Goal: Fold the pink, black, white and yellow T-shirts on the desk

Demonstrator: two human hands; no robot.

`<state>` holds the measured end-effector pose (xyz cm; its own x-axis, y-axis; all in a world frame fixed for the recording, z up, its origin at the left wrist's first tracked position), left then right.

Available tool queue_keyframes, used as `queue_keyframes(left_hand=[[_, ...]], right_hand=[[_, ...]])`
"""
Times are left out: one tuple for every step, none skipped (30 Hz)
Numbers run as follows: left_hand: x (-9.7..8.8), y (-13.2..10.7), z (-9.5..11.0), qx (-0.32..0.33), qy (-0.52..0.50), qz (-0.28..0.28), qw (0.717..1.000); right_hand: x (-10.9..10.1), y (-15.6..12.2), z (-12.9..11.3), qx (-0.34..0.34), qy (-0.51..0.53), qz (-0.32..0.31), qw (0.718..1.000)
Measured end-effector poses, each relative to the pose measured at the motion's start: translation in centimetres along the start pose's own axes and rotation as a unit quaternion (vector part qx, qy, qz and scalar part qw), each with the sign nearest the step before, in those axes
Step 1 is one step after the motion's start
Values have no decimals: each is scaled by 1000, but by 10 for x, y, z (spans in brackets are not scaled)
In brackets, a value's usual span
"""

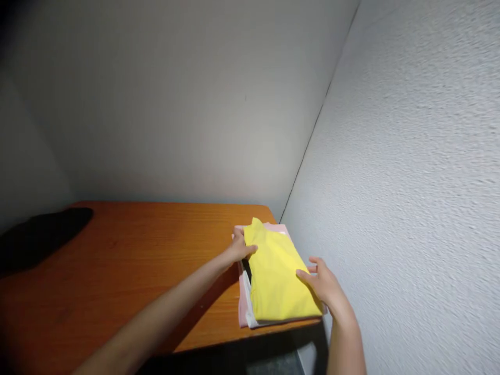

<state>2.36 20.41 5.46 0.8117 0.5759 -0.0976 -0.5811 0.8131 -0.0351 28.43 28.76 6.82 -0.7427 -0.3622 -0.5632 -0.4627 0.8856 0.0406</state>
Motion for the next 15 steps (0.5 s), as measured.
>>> queue_keyframes(left_hand=[[4, 1, -13, -4, 9, -4, 1000], [6, 2, -24, -5, 17, -8, 1000], [5, 4, -32, -3, 23, -13, 1000], [0, 6, -37, -1, 29, -18, 999], [-8, 9, -40, 1, 38, -18, 999], [-21, 14, -42, 5, 52, -12, 999], [-40, 19, -42, 9, 70, 4, 997], [-64, 25, -41, 15, 94, 27, 995], [-94, 30, -40, 19, 121, 56, 991], [-128, 32, -39, 20, 150, 89, 984], [-166, 32, -38, 17, 182, 124, 975], [-206, 28, -37, 8, 214, 159, 964], [-247, 20, -37, -6, 245, 194, 950], [-286, 9, -37, -23, 276, 230, 933], [-323, -5, -37, -44, 306, 267, 913]], right_hand=[[3, 5, 7, -21, -70, 29, 997], [8, 9, 10, -54, -126, 57, 989], [14, 13, 9, -93, -164, 77, 979], [23, 17, 5, -131, -182, 88, 971], [34, 20, -1, -163, -187, 89, 965], [47, 23, -9, -188, -186, 86, 960], [62, 25, -15, -207, -182, 79, 958], [78, 26, -21, -221, -176, 69, 957], [93, 27, -24, -231, -168, 56, 957], [108, 28, -24, -241, -163, 43, 956], [120, 29, -22, -249, -166, 33, 954], [130, 32, -17, -257, -172, 29, 951], [137, 35, -12, -265, -182, 28, 947], [142, 39, -6, -273, -190, 33, 943], [146, 43, -1, -281, -195, 39, 939]])
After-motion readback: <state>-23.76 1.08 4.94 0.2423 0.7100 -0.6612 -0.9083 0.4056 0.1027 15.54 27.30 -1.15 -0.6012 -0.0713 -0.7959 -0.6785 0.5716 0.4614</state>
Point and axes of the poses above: each hand's wrist, its own y-axis towards the middle knuckle, its own x-axis out of the palm, z = x × y, the point moved 1 cm from there along y, towards the middle knuckle, and after that the axes turned 2 degrees about -x, right-handed, at the moved point
